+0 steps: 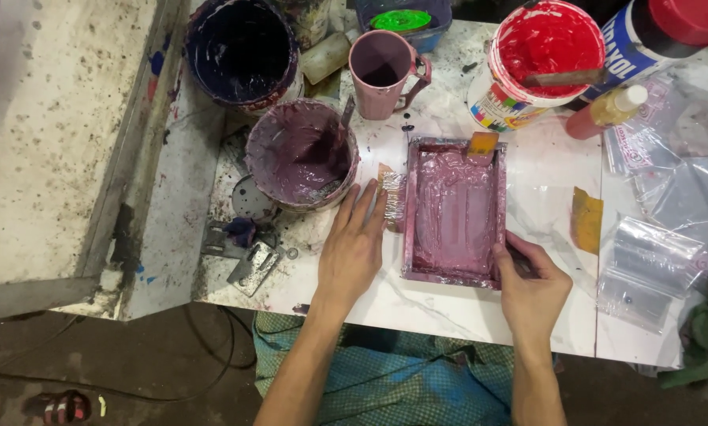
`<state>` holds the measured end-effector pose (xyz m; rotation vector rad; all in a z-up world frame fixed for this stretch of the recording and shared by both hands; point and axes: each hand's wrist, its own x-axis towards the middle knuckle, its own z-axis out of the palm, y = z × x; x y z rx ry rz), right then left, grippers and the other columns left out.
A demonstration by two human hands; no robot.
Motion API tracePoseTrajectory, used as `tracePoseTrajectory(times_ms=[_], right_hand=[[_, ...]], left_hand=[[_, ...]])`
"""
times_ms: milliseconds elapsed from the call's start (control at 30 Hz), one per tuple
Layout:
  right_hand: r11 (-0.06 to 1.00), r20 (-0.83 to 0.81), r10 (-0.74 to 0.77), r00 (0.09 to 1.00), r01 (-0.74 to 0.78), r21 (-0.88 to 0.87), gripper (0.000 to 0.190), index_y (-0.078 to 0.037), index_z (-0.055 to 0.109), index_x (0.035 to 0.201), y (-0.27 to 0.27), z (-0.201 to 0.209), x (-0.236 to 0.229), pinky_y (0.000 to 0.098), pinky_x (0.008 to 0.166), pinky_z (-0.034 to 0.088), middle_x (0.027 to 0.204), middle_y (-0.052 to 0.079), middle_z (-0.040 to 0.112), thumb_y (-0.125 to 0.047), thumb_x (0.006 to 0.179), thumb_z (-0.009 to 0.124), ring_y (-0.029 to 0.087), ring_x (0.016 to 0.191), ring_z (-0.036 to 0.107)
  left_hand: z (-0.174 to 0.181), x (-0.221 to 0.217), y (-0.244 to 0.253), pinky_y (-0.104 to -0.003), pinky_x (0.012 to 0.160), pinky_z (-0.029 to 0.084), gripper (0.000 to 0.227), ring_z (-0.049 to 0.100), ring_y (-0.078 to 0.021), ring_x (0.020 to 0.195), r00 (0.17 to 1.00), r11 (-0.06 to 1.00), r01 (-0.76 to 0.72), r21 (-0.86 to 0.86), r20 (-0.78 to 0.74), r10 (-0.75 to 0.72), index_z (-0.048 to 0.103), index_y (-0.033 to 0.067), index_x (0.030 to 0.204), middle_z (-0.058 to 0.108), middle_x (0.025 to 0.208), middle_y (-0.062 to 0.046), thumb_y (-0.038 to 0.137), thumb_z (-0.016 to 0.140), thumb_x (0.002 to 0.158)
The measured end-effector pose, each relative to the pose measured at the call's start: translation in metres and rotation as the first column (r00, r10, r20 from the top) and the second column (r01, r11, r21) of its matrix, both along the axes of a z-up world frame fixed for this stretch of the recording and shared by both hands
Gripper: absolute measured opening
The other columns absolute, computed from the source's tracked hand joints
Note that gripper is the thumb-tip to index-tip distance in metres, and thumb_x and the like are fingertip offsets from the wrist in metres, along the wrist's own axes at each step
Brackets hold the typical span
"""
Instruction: The person spreads purple paint inside a rectangular tray using a small wooden block. They repeatedly smooth the paint surface and occasionally wipe the workspace with a green cloth.
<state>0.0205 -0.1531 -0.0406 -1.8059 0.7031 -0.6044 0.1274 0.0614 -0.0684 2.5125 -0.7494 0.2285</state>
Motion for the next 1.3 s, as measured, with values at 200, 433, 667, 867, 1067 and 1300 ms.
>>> tracePoseTrajectory(times_ms=[200, 433, 667, 867, 1067, 1300], right_hand=[[0.998, 0.0, 0.015, 1.0, -0.015, -0.066, 0.025, 0.004, 0.075, 0.113, -0.002, -0.001, 0.002, 0.0289, 0.074, 0.06, 0.1, 0.021, 0.071, 0.004, 0.089, 0.082, 0.02, 0.087, 0.068], [0.993, -0.02, 0.021, 1.0, -0.023, -0.119, 0.025, 0.006, 0.075, 0.114, 0.001, 0.004, 0.004, 0.031, 0.071, 0.061, 0.097, 0.022, 0.069, 0.004, 0.09, 0.082, 0.022, 0.084, 0.067], [0.991, -0.028, 0.022, 0.999, -0.026, -0.128, 0.024, 0.006, 0.075, 0.115, 0.0, 0.006, 0.004, 0.0299, 0.066, 0.06, 0.094, 0.021, 0.068, 0.003, 0.092, 0.08, 0.02, 0.08, 0.066], [0.978, -0.065, 0.025, 0.998, -0.038, -0.203, 0.024, 0.004, 0.076, 0.114, -0.006, 0.0, 0.003, 0.0322, 0.066, 0.059, 0.092, 0.019, 0.069, 0.001, 0.092, 0.081, 0.022, 0.078, 0.068], [0.956, -0.097, 0.032, 0.995, -0.059, -0.288, 0.023, 0.0, 0.078, 0.115, -0.004, -0.002, 0.002, 0.0329, 0.069, 0.055, 0.092, 0.016, 0.071, -0.003, 0.092, 0.082, 0.02, 0.078, 0.066], [0.951, -0.105, 0.028, 0.994, -0.059, -0.305, 0.029, 0.0, 0.077, 0.119, -0.005, -0.006, 0.002, 0.0333, 0.069, 0.055, 0.094, 0.017, 0.071, -0.003, 0.091, 0.083, 0.023, 0.077, 0.068]], left_hand=[[0.003, 0.0, -0.001, -0.046, 0.122, 0.034, 0.047, 0.042, -0.0391, 0.145, 1.0, 1.0, -0.004, 0.002, -0.013, 0.004, 0.053, 0.0033, 0.148, 0.05, 0.155, -0.017, 0.01, 0.054, 0.102], [-0.001, 0.001, -0.001, -0.046, 0.123, 0.034, 0.048, 0.041, -0.0391, 0.145, 1.0, 1.0, -0.004, 0.006, -0.014, 0.004, 0.052, 0.0039, 0.149, 0.048, 0.156, -0.017, 0.01, 0.055, 0.102], [0.001, 0.0, -0.001, -0.046, 0.123, 0.034, 0.048, 0.042, -0.0386, 0.145, 1.0, 1.0, -0.006, 0.013, -0.001, 0.006, 0.053, 0.0038, 0.149, 0.049, 0.155, -0.017, 0.011, 0.055, 0.102], [-0.002, 0.001, -0.001, -0.046, 0.123, 0.034, 0.047, 0.042, -0.0389, 0.145, 1.0, 1.0, -0.006, 0.02, 0.008, 0.006, 0.053, 0.0034, 0.149, 0.049, 0.155, -0.017, 0.012, 0.055, 0.103], [-0.003, -0.001, -0.001, -0.046, 0.123, 0.033, 0.046, 0.042, -0.0387, 0.145, 1.0, 1.0, -0.007, 0.017, 0.002, 0.007, 0.052, 0.0038, 0.149, 0.049, 0.155, -0.017, 0.013, 0.054, 0.103], [-0.002, 0.001, -0.001, -0.045, 0.124, 0.033, 0.048, 0.041, -0.0386, 0.146, 1.0, 1.0, -0.002, 0.02, 0.001, 0.002, 0.052, 0.0038, 0.149, 0.049, 0.156, -0.017, 0.011, 0.055, 0.102]])
